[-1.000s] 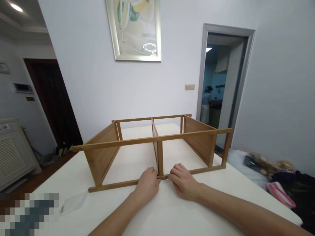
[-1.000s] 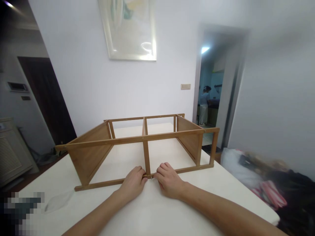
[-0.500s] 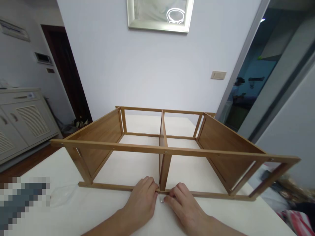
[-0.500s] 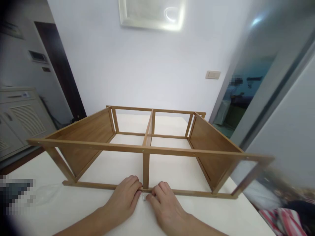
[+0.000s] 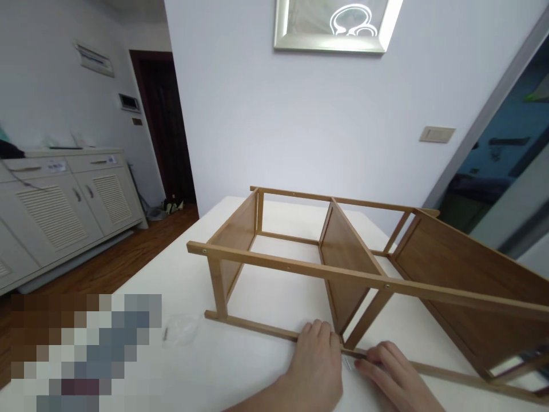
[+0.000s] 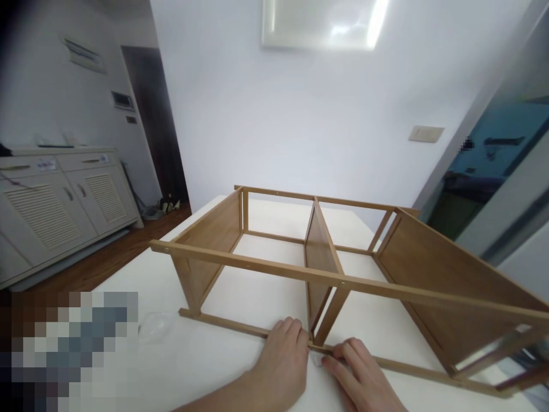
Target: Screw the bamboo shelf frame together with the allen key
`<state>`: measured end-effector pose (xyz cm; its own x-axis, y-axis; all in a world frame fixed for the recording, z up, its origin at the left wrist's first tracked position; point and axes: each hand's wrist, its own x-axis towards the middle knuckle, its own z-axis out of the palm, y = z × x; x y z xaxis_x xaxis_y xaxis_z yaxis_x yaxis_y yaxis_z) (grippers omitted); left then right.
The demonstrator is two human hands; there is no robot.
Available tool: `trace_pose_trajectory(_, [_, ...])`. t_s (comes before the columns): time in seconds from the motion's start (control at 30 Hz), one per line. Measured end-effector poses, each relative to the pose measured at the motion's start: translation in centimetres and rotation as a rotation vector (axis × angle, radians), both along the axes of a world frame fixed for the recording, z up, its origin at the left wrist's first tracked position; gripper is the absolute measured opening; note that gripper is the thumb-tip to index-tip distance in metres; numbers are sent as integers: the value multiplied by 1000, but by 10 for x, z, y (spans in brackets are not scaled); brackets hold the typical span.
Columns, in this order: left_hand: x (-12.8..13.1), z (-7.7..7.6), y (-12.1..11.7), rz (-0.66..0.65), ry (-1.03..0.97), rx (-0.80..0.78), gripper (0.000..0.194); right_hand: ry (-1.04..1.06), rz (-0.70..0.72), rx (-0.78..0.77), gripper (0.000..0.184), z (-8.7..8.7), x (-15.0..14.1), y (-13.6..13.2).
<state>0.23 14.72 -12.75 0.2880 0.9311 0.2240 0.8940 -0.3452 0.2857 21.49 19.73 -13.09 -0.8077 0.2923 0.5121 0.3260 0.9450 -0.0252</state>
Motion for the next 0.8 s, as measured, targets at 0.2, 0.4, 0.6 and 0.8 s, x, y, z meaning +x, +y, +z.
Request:
trace_pose_trajectory(0.2, [-1,-6,3,-31,-24,-3,25,-36,-137,61,41,6,4,-7])
trace_pose_trajectory(0.4, [-4,-3,6,-53,-23,-34,27,-8,-155,37,39,17,-6,-19])
trace_pose_trajectory(0.6, [-5,-1,2,-31,-18,23,29,-24,-132,-7,32,25,-15,-28])
trace_pose_trajectory(0.8, [-4,1,-7,27,3,66,27,29,12,-58,20,15,-12,-21])
